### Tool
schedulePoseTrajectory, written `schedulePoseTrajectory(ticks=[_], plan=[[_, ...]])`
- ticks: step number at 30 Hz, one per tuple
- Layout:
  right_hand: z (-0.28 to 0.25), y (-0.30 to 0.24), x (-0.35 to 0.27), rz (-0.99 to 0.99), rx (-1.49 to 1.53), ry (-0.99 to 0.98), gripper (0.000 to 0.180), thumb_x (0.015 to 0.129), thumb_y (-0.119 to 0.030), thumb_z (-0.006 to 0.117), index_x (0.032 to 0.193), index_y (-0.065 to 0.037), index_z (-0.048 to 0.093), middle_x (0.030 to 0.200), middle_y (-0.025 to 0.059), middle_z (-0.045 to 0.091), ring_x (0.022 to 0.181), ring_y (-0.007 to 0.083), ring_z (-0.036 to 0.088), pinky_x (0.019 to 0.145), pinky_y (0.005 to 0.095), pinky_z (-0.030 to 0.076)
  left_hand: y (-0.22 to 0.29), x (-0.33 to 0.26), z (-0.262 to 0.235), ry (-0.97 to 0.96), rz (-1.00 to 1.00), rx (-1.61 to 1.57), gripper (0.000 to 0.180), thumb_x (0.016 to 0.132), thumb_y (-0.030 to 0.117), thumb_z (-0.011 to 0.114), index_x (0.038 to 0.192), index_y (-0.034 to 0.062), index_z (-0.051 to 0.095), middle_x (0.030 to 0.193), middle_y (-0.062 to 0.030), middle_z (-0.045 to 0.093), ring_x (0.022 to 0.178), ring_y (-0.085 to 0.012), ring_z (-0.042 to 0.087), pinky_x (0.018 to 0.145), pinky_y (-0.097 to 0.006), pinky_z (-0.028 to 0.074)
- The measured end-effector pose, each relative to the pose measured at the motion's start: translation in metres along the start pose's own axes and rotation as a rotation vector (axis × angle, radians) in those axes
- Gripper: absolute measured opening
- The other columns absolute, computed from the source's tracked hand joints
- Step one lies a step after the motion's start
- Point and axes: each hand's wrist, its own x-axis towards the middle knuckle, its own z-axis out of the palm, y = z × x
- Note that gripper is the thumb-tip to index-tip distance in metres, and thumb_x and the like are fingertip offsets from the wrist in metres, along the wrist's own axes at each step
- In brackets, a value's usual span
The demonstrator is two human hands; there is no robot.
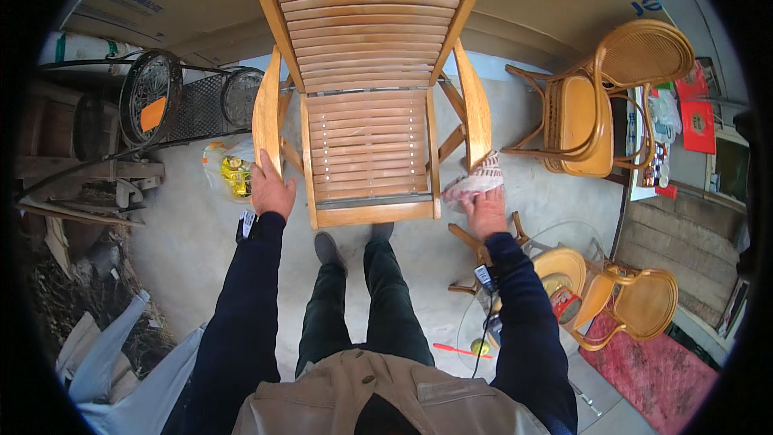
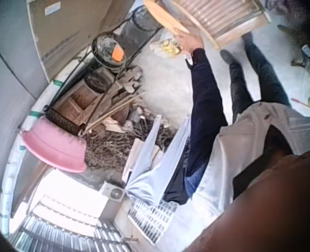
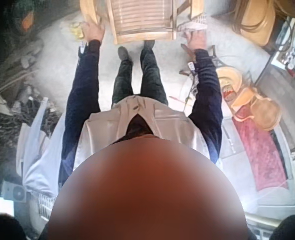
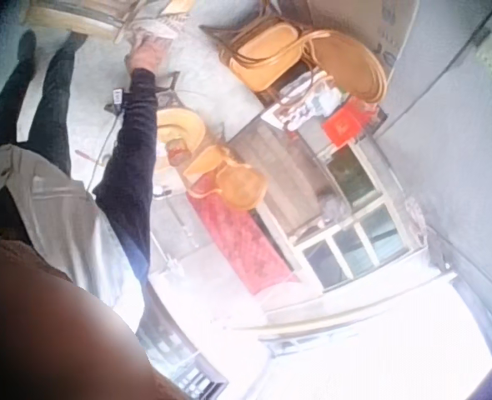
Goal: The person wipes a table with a cloth, removes a blue food cover, and then wipes a wooden chair in an outdoor area. The person uses a cloth to clean the table and chair surfaces.
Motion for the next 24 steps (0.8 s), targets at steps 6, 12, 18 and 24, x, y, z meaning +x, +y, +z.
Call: schedulePoseTrajectory(ticks=[6,12,18,24], plan=[[-0.011,-0.023,0.074,-0.038,0.013,0.237,0.065,0.103,-0.040,0.069,0.137,0.014,0.061,0.151,0.0407,0.050,0.145,0.0585,0.042,0.128,0.0603,0.030,-0.001,0.003,0.003,-0.003,-0.015,0.002,0.098,0.095,0.023,0.076,0.174,0.0059,0.021,0.160,-0.0402,0.039,0.144,-0.0549,0.047,0.120,-0.055,0.044],[-0.039,-0.031,0.168,0.018,-0.059,0.152,0.065,0.105,-0.041,0.066,0.135,0.017,0.062,0.152,0.0401,0.051,0.146,0.0572,0.042,0.129,0.0573,0.030,-0.001,0.002,0.005,0.011,-0.007,-0.015,0.096,0.096,0.019,0.073,0.174,0.0047,0.020,0.162,-0.0424,0.037,0.146,-0.0583,0.044,0.123,-0.056,0.040],[-0.070,-0.040,0.283,-0.040,-0.134,0.143,0.058,0.106,-0.045,0.063,0.121,0.011,0.071,0.136,0.0364,0.062,0.133,0.0514,0.053,0.119,0.0562,0.040,-0.001,0.002,0.006,0.006,-0.023,-0.015,0.095,0.096,0.018,0.072,0.174,0.0038,0.020,0.163,-0.0438,0.035,0.146,-0.0595,0.044,0.123,-0.057,0.040],[-0.068,-0.038,0.347,-0.082,-0.118,0.235,0.055,0.104,-0.046,0.067,0.113,0.008,0.076,0.125,0.0347,0.067,0.122,0.0493,0.061,0.106,0.0530,0.052,-0.001,0.002,0.009,0.055,0.023,0.033,0.094,0.097,0.018,0.071,0.174,0.0032,0.020,0.162,-0.0423,0.037,0.145,-0.0593,0.045,0.122,-0.057,0.042]])
